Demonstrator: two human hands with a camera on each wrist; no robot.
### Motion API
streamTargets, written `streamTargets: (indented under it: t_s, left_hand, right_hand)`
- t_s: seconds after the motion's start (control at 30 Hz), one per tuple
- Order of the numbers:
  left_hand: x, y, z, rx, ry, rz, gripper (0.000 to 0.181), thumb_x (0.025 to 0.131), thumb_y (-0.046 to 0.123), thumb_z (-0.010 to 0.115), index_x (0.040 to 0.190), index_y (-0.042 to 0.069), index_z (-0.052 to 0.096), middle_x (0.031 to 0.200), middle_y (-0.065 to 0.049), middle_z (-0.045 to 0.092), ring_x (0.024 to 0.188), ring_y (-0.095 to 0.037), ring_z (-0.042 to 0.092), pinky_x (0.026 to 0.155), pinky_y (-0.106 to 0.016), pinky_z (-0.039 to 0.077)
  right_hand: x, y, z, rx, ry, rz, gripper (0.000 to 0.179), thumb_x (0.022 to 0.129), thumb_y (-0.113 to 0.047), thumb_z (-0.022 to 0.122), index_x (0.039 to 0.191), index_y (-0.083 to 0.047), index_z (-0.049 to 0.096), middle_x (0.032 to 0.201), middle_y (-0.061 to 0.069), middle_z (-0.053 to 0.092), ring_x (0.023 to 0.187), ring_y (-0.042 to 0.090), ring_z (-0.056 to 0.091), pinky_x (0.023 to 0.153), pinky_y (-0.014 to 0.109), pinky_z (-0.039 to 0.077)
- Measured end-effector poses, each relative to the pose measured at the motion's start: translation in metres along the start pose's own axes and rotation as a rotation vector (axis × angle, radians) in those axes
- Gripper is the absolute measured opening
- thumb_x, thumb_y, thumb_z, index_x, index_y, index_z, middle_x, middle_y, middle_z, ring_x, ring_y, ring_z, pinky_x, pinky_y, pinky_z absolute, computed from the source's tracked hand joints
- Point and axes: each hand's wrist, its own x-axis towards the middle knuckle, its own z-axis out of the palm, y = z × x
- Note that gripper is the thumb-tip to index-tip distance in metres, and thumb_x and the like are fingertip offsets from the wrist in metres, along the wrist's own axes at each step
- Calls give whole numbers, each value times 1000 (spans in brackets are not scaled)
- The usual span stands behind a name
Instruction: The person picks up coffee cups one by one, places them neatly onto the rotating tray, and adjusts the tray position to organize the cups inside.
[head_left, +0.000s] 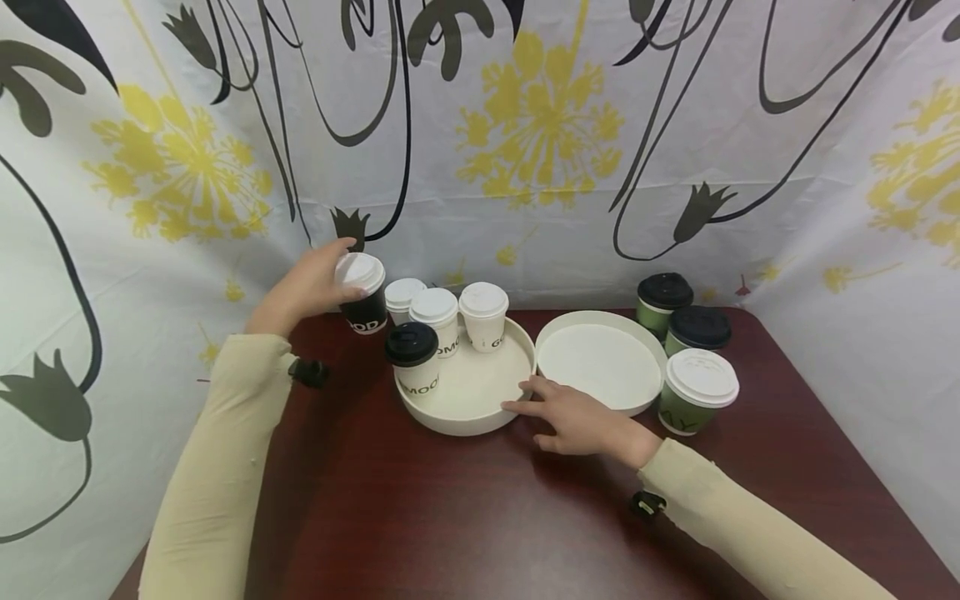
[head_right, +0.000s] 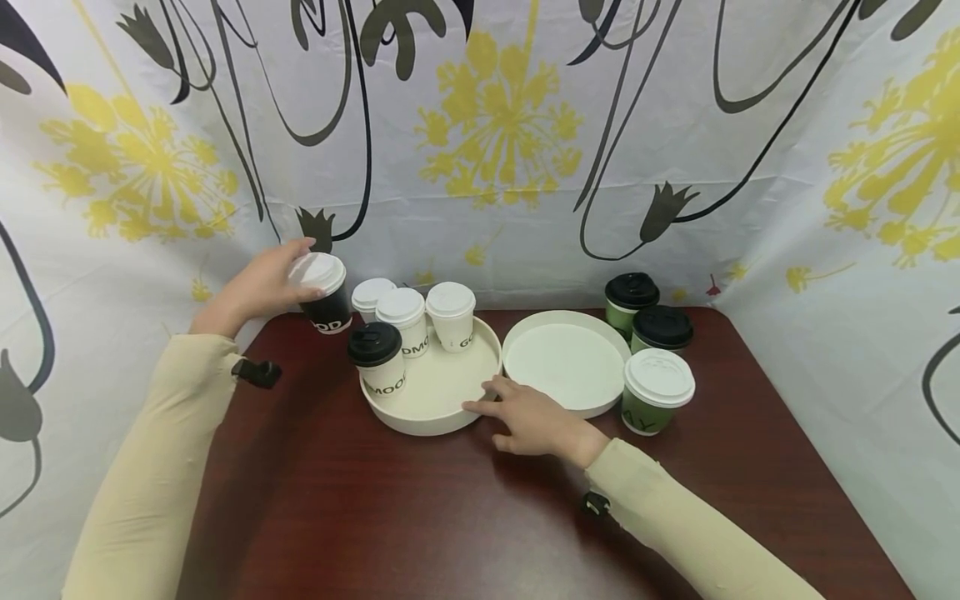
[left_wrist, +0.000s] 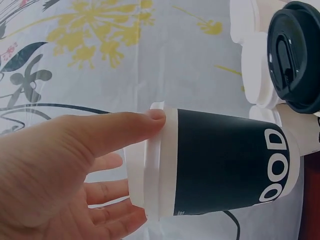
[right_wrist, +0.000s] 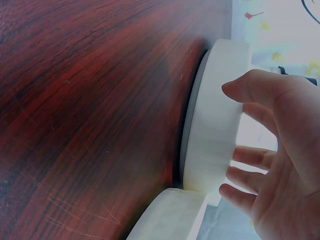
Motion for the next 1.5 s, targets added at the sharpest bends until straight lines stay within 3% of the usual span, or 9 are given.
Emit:
streamTargets:
  t_s: [0.13, 0.53, 1.07, 1.37, 1.5]
  left_hand:
    - [1, 3, -5, -12, 14, -15, 84, 84, 20, 75, 149, -7, 30, 143, -35, 47, 132, -51, 44, 113, -59, 34]
    - [0, 20, -11, 8, 37, 34, 83, 84, 22, 75, 150, -5, 31, 146, -30, 46, 133, -49, 44, 113, -58, 34]
    - [-2, 55, -12, 27, 48, 148, 79, 84, 21, 76, 147, -4, 37, 144, -29, 49, 128, -50, 48, 111, -57, 37]
    - [-3, 73, -6, 6, 2, 202, 82, 85, 23, 76, 150, -4, 35, 150, -27, 45, 137, -46, 43, 116, -54, 34]
    - [-2, 77, -2, -4, -5, 262, 81, 84, 22, 76, 148, -6, 36, 149, -27, 45, 137, -44, 43, 118, -52, 33]
  right_hand:
    - [0, 1, 0, -5, 0, 4, 62, 87, -24, 70, 145, -31, 49, 147, 18, 47, 133, 36, 52, 104, 51, 49]
    - [0, 0, 2, -7, 9, -3, 62, 87, -24, 71, 145, -30, 50, 146, 19, 48, 132, 36, 52, 105, 50, 49]
    - [1, 0, 1, -31, 27, -17, 62, 85, -24, 71, 144, -29, 52, 144, 19, 49, 128, 35, 56, 103, 49, 50]
    - [0, -2, 1, -33, 37, -16, 62, 85, -23, 72, 144, -29, 52, 143, 19, 50, 127, 35, 56, 102, 49, 50]
    - [1, -2, 2, -35, 44, -22, 62, 85, -23, 72, 144, -28, 53, 143, 20, 50, 127, 35, 56, 102, 49, 50]
